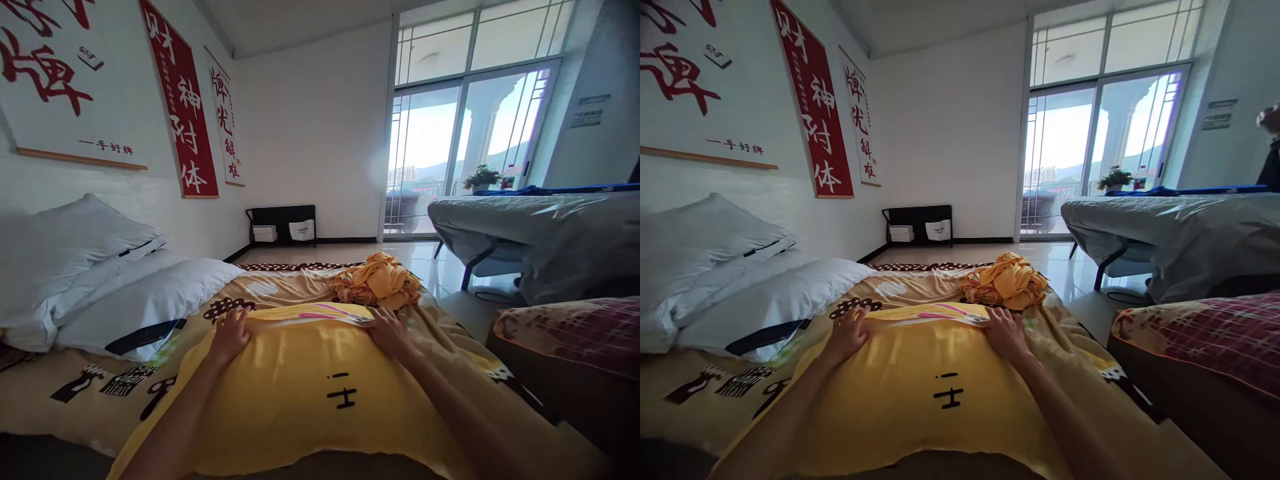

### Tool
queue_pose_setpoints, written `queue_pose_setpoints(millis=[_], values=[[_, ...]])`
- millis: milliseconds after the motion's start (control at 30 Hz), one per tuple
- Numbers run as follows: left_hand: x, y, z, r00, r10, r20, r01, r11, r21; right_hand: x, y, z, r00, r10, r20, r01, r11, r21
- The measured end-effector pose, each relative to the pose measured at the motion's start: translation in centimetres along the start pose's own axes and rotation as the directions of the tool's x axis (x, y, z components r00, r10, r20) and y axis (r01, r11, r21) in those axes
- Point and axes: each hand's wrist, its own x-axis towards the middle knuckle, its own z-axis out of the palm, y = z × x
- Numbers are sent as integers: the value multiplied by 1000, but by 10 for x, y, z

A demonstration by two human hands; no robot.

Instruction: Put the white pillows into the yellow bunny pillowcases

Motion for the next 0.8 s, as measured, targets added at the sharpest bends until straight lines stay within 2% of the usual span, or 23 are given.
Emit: queue_pose_setpoints(millis=[100,200,267,433,533,600,667,700,733,800], values=[[4,-5,11,991,-115,75,117,993,-15,3,-1,10,996,58,66,-61,997,42],[5,-9,17,993,-97,62,100,994,-44,3,-1,12,996,61,58,-65,995,76],[3,-11,13,999,-40,27,41,997,-70,1,0,5,1000,20,21,-22,995,96],[2,-20,-24,985,82,-152,-103,985,-140,-4,6,-34,988,-108,-114,123,983,137],[5,-23,-50,954,54,-296,-109,979,-172,-5,10,-60,969,-148,-200,184,967,174],[4,-20,-59,912,-5,-410,-87,975,-204,-6,12,-70,949,-119,-291,182,962,201],[0,-14,-57,863,-86,-498,-61,961,-271,-11,16,-68,931,-28,-365,136,952,274],[-5,-9,-51,853,-125,-507,-46,949,-312,-14,18,-62,931,26,-365,104,938,330],[-10,-5,-43,855,-157,-495,-31,936,-350,-18,20,-53,938,70,-339,71,920,387],[-22,2,-21,891,-176,-418,-3,919,-393,-27,22,-27,964,112,-241,13,886,464]])
